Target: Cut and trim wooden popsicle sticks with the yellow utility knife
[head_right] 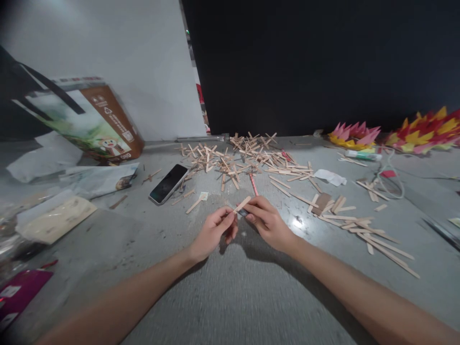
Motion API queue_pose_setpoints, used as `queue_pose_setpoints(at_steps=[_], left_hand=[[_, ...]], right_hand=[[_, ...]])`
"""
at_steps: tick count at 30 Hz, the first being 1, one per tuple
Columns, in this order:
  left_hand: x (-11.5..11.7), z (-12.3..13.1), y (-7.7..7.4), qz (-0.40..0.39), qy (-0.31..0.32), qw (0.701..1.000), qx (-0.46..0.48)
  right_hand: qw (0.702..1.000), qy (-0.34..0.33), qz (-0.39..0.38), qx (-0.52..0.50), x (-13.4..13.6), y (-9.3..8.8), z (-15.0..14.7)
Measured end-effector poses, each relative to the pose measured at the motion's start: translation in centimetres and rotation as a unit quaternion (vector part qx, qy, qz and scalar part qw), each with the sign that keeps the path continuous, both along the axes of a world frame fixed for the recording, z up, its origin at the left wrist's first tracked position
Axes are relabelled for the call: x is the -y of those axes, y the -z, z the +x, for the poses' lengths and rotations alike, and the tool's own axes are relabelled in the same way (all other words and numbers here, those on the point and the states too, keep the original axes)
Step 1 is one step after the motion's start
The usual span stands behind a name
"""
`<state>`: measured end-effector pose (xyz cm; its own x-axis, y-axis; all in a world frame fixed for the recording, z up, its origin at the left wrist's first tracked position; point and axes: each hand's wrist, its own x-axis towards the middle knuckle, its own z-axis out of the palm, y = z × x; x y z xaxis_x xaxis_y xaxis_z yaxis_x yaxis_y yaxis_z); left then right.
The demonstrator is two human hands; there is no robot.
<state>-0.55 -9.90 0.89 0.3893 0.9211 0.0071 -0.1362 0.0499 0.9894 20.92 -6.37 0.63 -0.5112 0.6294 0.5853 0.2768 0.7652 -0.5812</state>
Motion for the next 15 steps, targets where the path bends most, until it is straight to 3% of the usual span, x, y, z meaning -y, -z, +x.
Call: queue_pose_setpoints(at_steps=[15], left_hand=[[0.09, -0.03, -0.10, 0.010, 0.005, 1.000, -0.004]], right_hand=[[0.999, -0.035, -0.012, -0.003, -0.03, 0.10, 0.26]])
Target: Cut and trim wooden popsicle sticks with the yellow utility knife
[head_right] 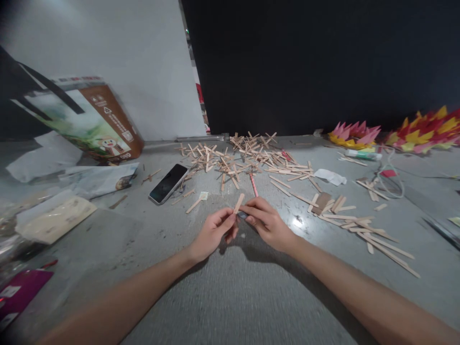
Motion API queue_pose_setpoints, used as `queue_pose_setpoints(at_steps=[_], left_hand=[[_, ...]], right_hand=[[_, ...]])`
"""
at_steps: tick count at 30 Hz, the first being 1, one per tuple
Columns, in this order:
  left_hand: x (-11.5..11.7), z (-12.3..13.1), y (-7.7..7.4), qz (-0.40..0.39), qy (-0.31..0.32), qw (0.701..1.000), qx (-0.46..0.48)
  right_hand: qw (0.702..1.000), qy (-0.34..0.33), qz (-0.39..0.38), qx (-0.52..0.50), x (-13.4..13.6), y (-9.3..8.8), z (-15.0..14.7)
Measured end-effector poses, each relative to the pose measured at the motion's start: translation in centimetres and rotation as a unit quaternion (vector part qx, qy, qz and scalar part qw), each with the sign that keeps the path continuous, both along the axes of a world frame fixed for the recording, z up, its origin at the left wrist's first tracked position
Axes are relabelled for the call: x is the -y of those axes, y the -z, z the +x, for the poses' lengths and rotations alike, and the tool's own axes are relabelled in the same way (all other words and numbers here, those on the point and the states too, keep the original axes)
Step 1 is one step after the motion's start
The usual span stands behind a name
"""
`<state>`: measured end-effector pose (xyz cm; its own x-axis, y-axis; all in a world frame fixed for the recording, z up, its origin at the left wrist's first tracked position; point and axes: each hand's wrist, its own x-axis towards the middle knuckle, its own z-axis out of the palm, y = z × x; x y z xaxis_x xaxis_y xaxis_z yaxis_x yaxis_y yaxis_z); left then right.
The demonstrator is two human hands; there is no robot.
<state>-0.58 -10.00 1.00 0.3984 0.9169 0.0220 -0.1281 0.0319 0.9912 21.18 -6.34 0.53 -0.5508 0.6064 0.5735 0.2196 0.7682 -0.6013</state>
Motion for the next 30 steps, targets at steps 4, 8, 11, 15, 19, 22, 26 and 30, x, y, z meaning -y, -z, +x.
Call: queue_pose_setpoints(at_steps=[4, 8, 11, 15, 19, 22, 26, 30], left_hand=[[0.04, -0.08, 0.08, 0.005, 0.006, 1.000, -0.001], [0.05, -0.10, 0.13, 0.007, 0.005, 1.000, -0.001], [0.04, -0.08, 0.10, 0.003, 0.005, 1.000, -0.001], [0.07, -0.09, 0.08, 0.001, 0.005, 1.000, -0.001], [0.13, -0.11, 0.04, 0.006, 0.006, 1.000, -0.004], [0.15, -0.11, -0.04, 0.009, 0.006, 1.000, -0.008], [0.14, -0.05, -0.16, 0.004, -0.003, 1.000, -0.023], [0.07, -0.02, -0.06, 0.001, -0.014, 0.999, -0.036]], right_hand=[[1.000, 0.003, -0.002, -0.003, -0.03, 0.06, -0.03], [1.000, 0.006, -0.002, -0.003, 0.04, 0.00, -0.03], [1.000, 0.008, -0.004, -0.001, 0.09, -0.05, 0.01], [1.000, 0.007, -0.005, -0.001, 0.05, -0.08, 0.10], [1.000, 0.007, -0.001, -0.003, 0.03, -0.08, 0.07], [1.000, 0.007, 0.004, -0.003, 0.07, -0.14, -0.01], [1.000, 0.010, 0.011, 0.005, 0.02, -0.24, -0.09], [1.000, 0.012, 0.023, 0.004, -0.12, -0.04, -0.13]])
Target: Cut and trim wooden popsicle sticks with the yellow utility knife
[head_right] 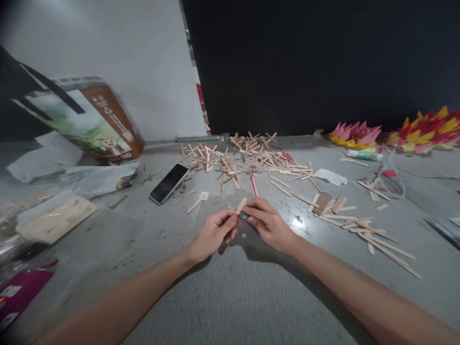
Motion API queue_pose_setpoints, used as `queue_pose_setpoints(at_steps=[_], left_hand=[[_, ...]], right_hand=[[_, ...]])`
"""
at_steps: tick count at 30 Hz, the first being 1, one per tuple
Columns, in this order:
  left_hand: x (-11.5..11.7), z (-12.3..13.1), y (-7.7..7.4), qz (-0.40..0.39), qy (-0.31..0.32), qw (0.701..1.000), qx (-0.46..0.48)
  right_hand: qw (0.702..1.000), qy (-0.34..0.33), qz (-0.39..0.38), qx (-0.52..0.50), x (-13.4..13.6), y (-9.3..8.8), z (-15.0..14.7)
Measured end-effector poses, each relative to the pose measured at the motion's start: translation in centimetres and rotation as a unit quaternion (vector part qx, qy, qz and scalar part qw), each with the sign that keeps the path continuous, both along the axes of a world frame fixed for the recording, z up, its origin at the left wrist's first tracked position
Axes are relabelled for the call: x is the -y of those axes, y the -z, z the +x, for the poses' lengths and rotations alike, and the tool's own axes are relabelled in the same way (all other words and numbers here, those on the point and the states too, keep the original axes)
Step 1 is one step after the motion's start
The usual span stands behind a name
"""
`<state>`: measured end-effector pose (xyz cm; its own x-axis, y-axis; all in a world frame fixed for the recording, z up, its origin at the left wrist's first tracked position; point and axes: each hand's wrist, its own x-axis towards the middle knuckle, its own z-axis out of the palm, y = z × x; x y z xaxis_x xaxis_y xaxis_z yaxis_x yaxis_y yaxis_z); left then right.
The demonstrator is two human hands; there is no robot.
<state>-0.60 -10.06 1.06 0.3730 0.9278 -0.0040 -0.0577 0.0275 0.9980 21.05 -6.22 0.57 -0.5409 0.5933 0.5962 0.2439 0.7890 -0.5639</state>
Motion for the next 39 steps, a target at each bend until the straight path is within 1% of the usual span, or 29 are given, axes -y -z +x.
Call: queue_pose_setpoints(at_steps=[7, 11, 14, 20, 24, 29, 34, 39], left_hand=[[-0.43, -0.05, 0.44, 0.008, 0.023, 1.000, 0.004], [-0.49, -0.12, 0.56, 0.011, 0.010, 1.000, 0.005], [-0.46, -0.09, 0.59, 0.011, 0.004, 1.000, 0.013], [-0.46, 0.14, 0.34, 0.003, 0.015, 1.000, 0.009], [-0.43, 0.18, 0.17, 0.006, 0.016, 1.000, 0.012], [-0.42, 0.16, 0.36, 0.003, 0.012, 1.000, 0.015], [-0.50, 0.01, 0.56, 0.023, 0.029, 0.999, -0.019], [-0.40, 0.03, 0.46, 0.029, 0.014, 0.999, -0.015]], right_hand=[[1.000, 0.019, 0.014, 0.010, 0.22, 0.21, -0.20], [0.999, 0.030, 0.019, 0.008, 0.07, 0.17, -0.30], [0.999, 0.031, 0.019, 0.007, -0.14, 0.33, -0.26], [0.999, 0.035, 0.029, 0.018, -0.09, 0.42, -0.27], [0.999, 0.029, 0.021, 0.021, -0.19, 0.39, -0.27], [1.000, 0.020, 0.017, 0.013, -0.36, 0.38, -0.07], [0.999, 0.020, 0.016, 0.022, -0.25, 0.35, 0.02], [0.999, 0.025, 0.027, 0.016, -0.39, 0.46, 0.05]])
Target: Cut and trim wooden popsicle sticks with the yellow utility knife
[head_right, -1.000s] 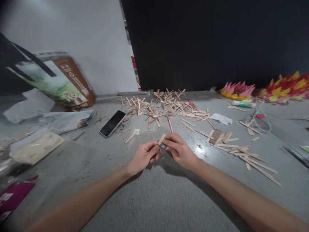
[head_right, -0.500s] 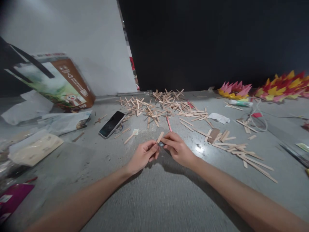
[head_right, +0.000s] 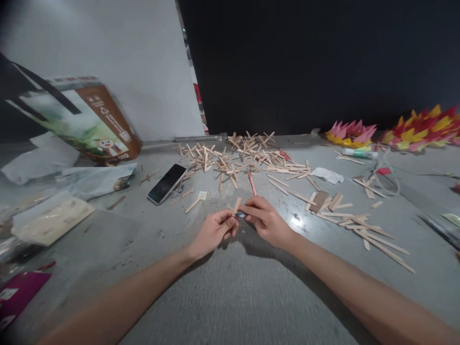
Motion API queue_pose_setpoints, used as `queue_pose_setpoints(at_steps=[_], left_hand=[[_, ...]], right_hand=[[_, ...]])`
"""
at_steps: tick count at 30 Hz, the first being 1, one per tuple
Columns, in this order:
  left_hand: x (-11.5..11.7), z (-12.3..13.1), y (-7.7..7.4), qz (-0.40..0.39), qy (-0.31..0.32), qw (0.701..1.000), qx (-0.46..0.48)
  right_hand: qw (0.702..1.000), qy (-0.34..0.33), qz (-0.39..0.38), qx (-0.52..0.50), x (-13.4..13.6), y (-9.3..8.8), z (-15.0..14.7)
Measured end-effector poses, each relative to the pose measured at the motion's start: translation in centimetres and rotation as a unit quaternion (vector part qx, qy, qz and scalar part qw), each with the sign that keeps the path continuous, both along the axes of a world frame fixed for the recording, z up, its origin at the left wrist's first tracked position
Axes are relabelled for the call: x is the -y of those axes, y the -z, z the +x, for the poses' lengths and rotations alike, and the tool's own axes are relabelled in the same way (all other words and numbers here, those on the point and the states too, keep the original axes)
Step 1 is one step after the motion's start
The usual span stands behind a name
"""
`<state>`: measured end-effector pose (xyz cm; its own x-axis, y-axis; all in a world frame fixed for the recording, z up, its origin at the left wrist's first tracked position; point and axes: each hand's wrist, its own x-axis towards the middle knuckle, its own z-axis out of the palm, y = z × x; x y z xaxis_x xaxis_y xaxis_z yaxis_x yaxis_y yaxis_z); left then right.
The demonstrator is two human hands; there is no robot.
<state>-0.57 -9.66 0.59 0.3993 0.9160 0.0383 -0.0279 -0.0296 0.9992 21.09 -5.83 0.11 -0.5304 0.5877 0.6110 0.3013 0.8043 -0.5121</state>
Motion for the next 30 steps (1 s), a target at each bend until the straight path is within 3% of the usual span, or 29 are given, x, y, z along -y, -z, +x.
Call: queue_pose_setpoints(at_steps=[5, 11, 19, 30], left_hand=[[0.01, 0.08, 0.07, -0.003, 0.002, 1.000, 0.005], [-0.18, -0.08, 0.19, 0.027, -0.006, 0.998, -0.061], [-0.19, -0.15, -0.03, 0.019, 0.008, 1.000, -0.021], [0.06, 0.14, -0.05, 0.046, -0.001, 0.997, -0.061]], right_hand=[[1.000, 0.000, -0.001, 0.009, 0.12, 0.11, -0.10], [1.000, 0.012, 0.009, 0.023, 0.20, 0.10, -0.42], [1.000, -0.003, 0.014, -0.007, -0.07, 0.22, -0.19], [1.000, 0.003, 0.011, 0.003, 0.08, 0.17, -0.38]])
